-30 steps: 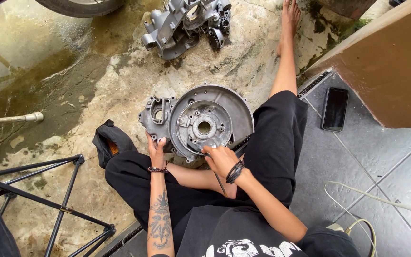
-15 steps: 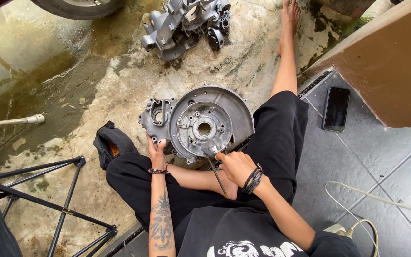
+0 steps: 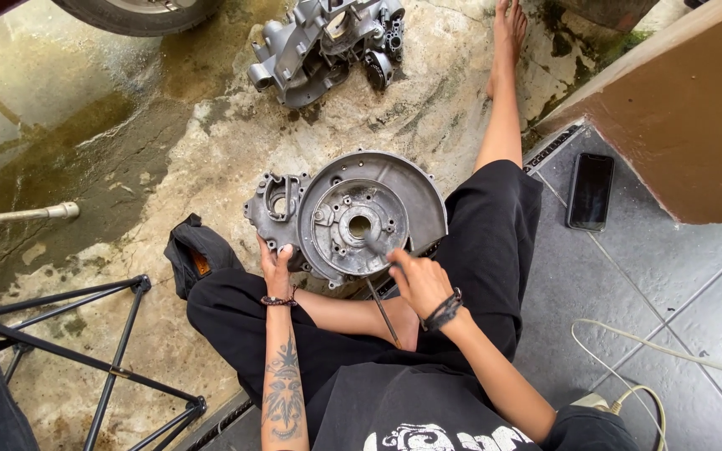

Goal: Cleaning a motorcycle engine casing using a small brush and hands while sitting on the floor.

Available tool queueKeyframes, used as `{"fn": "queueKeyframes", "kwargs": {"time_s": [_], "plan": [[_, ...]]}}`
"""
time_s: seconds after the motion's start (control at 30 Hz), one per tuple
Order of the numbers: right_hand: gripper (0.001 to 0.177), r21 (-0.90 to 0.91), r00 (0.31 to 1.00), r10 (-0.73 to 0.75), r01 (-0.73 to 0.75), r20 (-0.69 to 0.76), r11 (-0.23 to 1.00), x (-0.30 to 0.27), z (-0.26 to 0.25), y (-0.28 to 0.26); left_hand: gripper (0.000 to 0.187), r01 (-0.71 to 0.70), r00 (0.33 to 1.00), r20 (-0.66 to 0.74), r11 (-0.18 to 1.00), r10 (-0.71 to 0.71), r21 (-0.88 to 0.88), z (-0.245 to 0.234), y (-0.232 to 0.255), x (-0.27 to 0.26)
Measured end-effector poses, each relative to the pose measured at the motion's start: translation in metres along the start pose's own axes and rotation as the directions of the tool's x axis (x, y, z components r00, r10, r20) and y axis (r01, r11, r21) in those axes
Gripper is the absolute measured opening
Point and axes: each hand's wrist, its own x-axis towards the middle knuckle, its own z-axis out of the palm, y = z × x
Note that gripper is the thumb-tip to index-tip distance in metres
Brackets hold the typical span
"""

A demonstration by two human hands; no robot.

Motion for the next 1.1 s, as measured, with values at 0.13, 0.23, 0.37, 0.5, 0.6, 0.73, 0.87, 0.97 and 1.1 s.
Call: {"fn": "queueKeyframes", "kwargs": {"time_s": [0.13,0.23,0.37,0.5,0.6,0.73,0.87,0.97,1.1], "plan": [[0.019,0.05,0.994,-0.072,0.068,0.079,0.996,0.001,-0.023,-0.024,0.102,-0.025,1.0,-0.004,1.0,0.025,-0.009,0.01,0.017,-0.001],[0.029,0.007,0.999,-0.036,0.036,-0.032,0.999,0.019,-0.011,-0.008,0.1,-0.011,1.0,-0.021,1.0,0.011,-0.017,0.01,0.021,-0.006],[0.025,-0.055,0.994,0.026,-0.032,-0.107,0.998,0.028,0.006,0.0,0.1,-0.01,1.0,-0.007,1.0,0.009,-0.01,0.014,0.023,-0.001],[0.021,-0.132,0.999,0.019,-0.025,-0.045,0.991,0.012,0.012,-0.001,0.099,0.012,1.0,-0.028,0.999,-0.013,-0.036,0.01,0.02,-0.005],[0.023,-0.139,0.998,-0.005,-0.004,-0.065,0.99,0.022,0.008,-0.002,0.098,0.015,0.999,-0.029,0.998,-0.017,-0.056,0.005,0.006,0.0],[0.024,-0.063,0.993,0.005,-0.013,-0.119,0.998,0.041,0.012,-0.004,0.098,0.0,1.0,-0.025,0.997,-0.002,-0.078,0.004,0.0,0.001],[0.022,0.03,0.995,-0.044,0.047,-0.09,0.998,0.017,-0.005,-0.014,0.095,-0.001,0.999,-0.05,0.999,-0.001,-0.032,0.011,0.018,-0.006],[0.024,0.119,0.997,-0.049,0.056,-0.06,0.991,0.002,-0.02,-0.019,0.094,0.01,0.997,-0.07,0.999,-0.007,0.043,0.008,0.023,-0.007],[0.033,0.258,0.993,-0.029,0.057,-0.112,0.964,-0.002,-0.02,-0.011,0.094,0.008,0.981,-0.188,0.973,0.036,0.229,0.014,0.037,-0.017]]}}
